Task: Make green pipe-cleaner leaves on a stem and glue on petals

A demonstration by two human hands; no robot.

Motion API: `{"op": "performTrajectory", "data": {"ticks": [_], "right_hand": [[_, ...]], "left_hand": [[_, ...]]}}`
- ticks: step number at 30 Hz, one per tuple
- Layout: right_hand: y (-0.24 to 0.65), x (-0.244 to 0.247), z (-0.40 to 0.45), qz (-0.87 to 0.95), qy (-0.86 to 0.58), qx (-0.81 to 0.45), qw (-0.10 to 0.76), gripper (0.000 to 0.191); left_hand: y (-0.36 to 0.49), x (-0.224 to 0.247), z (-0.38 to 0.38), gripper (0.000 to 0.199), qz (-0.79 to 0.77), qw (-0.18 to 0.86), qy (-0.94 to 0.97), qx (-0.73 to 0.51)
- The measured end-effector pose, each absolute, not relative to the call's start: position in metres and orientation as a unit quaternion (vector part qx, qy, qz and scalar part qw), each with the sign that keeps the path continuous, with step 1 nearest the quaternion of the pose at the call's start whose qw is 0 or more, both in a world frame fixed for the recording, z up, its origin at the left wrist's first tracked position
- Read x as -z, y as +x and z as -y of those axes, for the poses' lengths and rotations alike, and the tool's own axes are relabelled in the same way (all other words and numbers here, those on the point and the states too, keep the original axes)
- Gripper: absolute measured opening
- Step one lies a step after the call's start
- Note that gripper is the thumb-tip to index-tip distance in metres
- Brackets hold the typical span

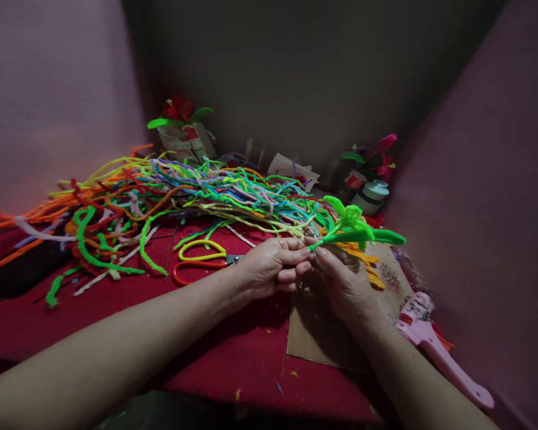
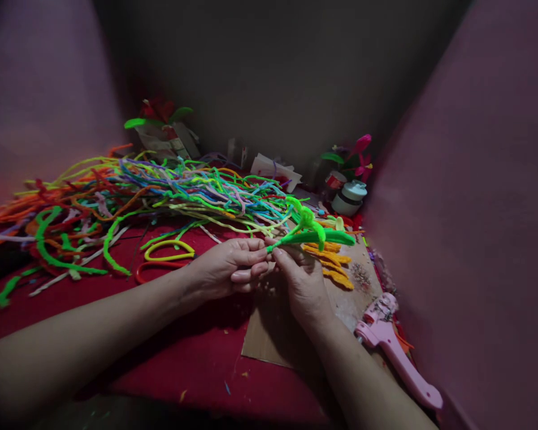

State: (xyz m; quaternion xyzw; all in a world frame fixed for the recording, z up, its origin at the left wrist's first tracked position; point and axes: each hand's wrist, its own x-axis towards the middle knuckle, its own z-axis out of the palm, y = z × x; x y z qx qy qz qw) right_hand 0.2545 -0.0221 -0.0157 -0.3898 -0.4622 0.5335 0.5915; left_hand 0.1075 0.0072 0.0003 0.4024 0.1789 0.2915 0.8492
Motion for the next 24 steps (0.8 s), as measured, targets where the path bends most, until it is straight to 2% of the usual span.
{"op": "performTrajectory", "data": {"ticks": [10, 17, 22, 24], "right_hand": [[0.2554, 0.0138, 0.0205, 0.484, -0.379, -0.534, 0.581, 0.017], [0.2551, 0.0105, 0.0213, 0.41, -0.347, -0.629, 0.562, 0.027], [0.2552, 0.0086, 0.0226, 0.414, -0.337, -0.639, 0.553, 0.019], [0.2542, 0.0073, 0.0235, 0.435, -0.358, -0.605, 0.563, 0.017]], "left_hand": [[0.1066, 0.0034, -0.0082, 0.011, -0.159, 0.87, 0.383, -0.268], [0.1064, 0.0004, -0.0079, 0.013, -0.154, 0.889, 0.35, -0.251], [0.1051, 0.0035, -0.0097, 0.013, -0.137, 0.892, 0.364, -0.23], [0.105, 0.0071, -0.0115, 0.015, -0.124, 0.884, 0.387, -0.231]]}}
